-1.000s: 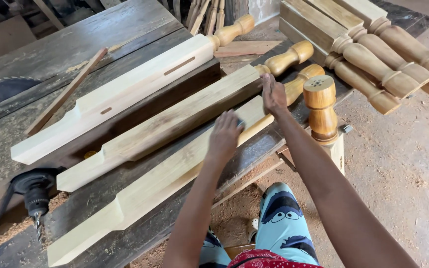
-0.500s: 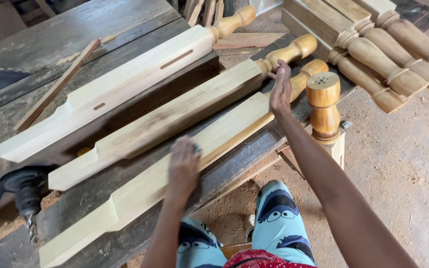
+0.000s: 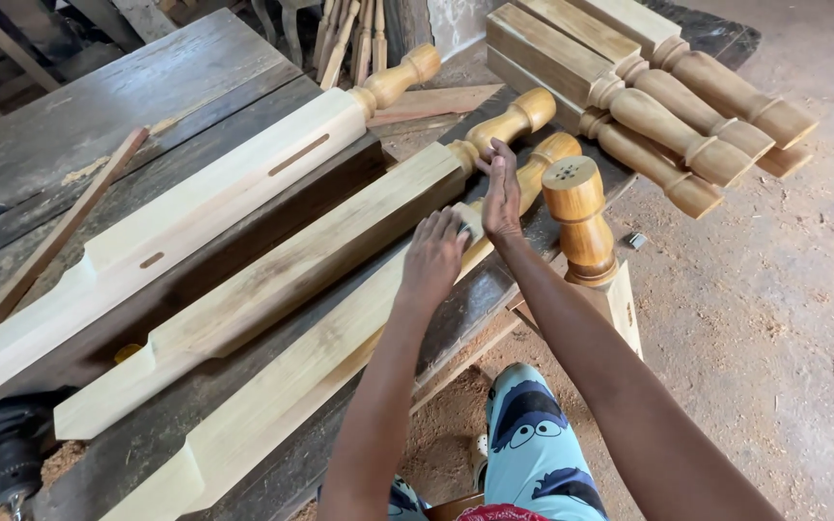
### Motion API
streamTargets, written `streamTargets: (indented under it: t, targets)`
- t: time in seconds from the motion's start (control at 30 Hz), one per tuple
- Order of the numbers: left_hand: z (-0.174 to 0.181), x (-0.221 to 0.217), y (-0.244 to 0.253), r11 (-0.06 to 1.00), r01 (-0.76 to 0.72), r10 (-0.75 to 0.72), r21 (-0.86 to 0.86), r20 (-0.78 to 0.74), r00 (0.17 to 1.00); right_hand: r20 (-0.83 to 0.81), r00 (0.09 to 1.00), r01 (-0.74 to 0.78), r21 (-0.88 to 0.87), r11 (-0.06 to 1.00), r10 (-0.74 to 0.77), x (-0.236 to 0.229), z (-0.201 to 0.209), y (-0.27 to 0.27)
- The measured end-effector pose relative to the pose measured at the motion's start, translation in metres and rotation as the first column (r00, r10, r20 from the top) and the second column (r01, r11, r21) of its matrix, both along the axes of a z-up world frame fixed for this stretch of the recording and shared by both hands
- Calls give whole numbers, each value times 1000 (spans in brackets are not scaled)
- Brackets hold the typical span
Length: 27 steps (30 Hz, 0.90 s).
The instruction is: Sanding carved wooden furniture legs by hand using a sanding block.
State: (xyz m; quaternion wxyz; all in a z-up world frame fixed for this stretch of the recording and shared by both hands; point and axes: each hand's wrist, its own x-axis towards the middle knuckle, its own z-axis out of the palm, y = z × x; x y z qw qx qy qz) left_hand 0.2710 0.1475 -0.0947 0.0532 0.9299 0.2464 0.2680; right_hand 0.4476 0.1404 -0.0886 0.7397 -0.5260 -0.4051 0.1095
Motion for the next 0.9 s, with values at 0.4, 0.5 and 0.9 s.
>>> streamTargets:
  t: [0.4, 0.5, 0.9]
  targets:
    - [7, 48, 22, 996, -42, 48, 83, -70, 996, 15, 999, 33, -57, 998, -32, -3, 9, -7]
    - [21, 31, 16, 1000, 14, -13, 19, -45, 999, 14, 999, 34, -76, 997, -33, -7, 13, -8]
    - [13, -2, -4, 999, -27, 32, 47, -100, 994, -1, 999, 53, -213, 976, -54, -27, 35, -23]
